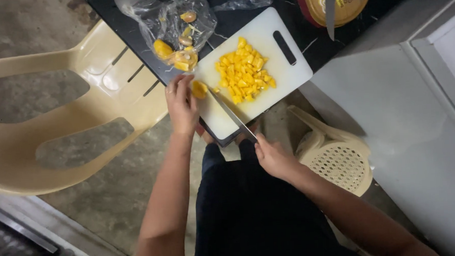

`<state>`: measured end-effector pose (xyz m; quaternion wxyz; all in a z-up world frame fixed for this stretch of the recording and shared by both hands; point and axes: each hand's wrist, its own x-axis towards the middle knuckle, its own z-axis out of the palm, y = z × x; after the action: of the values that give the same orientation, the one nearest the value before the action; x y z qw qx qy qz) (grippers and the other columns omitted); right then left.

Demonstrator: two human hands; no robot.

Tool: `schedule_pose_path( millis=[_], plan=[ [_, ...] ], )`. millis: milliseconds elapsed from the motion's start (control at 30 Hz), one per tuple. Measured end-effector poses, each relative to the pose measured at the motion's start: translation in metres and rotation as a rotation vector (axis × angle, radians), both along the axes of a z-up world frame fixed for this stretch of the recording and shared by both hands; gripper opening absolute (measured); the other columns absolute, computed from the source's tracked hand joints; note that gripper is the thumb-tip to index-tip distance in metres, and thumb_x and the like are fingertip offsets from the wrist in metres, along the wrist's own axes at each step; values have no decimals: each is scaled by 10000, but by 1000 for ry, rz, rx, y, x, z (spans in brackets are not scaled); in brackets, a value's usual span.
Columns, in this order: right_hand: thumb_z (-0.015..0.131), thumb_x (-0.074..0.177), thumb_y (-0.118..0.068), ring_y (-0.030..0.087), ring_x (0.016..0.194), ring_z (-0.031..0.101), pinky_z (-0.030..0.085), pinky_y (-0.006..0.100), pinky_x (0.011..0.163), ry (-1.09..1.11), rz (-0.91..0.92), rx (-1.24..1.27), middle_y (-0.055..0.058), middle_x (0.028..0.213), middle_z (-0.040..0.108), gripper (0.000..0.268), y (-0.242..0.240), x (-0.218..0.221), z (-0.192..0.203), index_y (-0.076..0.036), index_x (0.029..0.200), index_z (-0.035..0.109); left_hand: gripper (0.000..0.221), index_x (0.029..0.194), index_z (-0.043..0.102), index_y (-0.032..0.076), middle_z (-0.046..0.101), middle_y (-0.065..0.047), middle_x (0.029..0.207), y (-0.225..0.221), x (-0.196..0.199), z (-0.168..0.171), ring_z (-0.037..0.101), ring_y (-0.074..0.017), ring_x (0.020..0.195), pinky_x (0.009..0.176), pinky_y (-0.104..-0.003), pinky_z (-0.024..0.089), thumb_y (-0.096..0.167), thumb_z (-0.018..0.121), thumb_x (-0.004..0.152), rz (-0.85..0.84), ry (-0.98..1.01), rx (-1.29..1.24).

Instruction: Dicing yellow fruit on a cutting board.

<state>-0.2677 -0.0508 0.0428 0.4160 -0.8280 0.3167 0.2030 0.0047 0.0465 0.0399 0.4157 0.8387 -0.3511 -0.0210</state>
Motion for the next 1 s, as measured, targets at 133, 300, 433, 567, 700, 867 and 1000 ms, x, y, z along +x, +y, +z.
schedule_pose_path(
  millis=[133, 300, 433, 567, 700, 867, 1000],
  plan=[
    [517, 1008, -261, 537, 836, 638, 532, 573, 701, -124, -207, 70, 328, 890, 682, 411, 1, -10, -43, -72, 1373, 514, 364, 1227, 678, 19, 643, -204, 1193, -3, 11, -9, 612, -391, 1072, 952, -442, 496, -66, 621, 877, -58, 66, 56],
    [521, 1029, -285, 522, 766, 665, 530, 582, 659, -157, -140, -63, 306, 806, 683, 371, -4, -4, -27, -62, 1325, 520, 180, 1065, 676, 17, 709, -151, 875, -7, 7, -39, 691, -275, 785, 737, -361, 561, 0, 698, 888, 41, 451, 87],
    [456, 1050, -276, 506, 721, 675, 526, 588, 642, 101, -83, 100, 305, 748, 684, 338, -11, 25, 36, -68, 1317, 455, 175, 962, 656, 3, 725, -121, 792, -9, -5, -29, 709, -215, 717, 684, -337, 570, 46, 767, 833, 92, 598, 116],
    [425, 1033, -207, 498, 690, 695, 553, 586, 611, 68, 43, 71, 283, 765, 696, 286, -10, 15, 21, -35, 1259, 390, 169, 868, 708, -3, 742, -139, 769, -15, -5, -33, 739, -230, 701, 687, -348, 586, 91, 809, 771, 161, 575, 228],
    [420, 1039, -175, 523, 768, 679, 525, 609, 676, 196, 126, 48, 321, 818, 693, 212, -11, 29, 38, -18, 1181, 405, 177, 863, 757, 2, 755, -183, 797, -7, -6, -47, 761, -292, 745, 731, -378, 599, 136, 803, 756, 203, 542, 326],
    [368, 1032, -150, 483, 806, 719, 563, 579, 719, 320, 204, -29, 299, 854, 707, 196, -22, 40, 57, -43, 1193, 398, 179, 873, 764, 4, 760, -190, 824, -11, -4, -46, 765, -306, 778, 759, -386, 599, 131, 788, 750, 203, 535, 322],
    [425, 970, -111, 511, 832, 696, 554, 591, 733, 213, 201, -94, 305, 916, 687, 174, -27, 33, 52, -23, 1120, 425, 197, 880, 757, 3, 760, -188, 827, -13, -4, -44, 769, -302, 774, 759, -384, 600, 139, 790, 742, 206, 576, 316]
  ],
)
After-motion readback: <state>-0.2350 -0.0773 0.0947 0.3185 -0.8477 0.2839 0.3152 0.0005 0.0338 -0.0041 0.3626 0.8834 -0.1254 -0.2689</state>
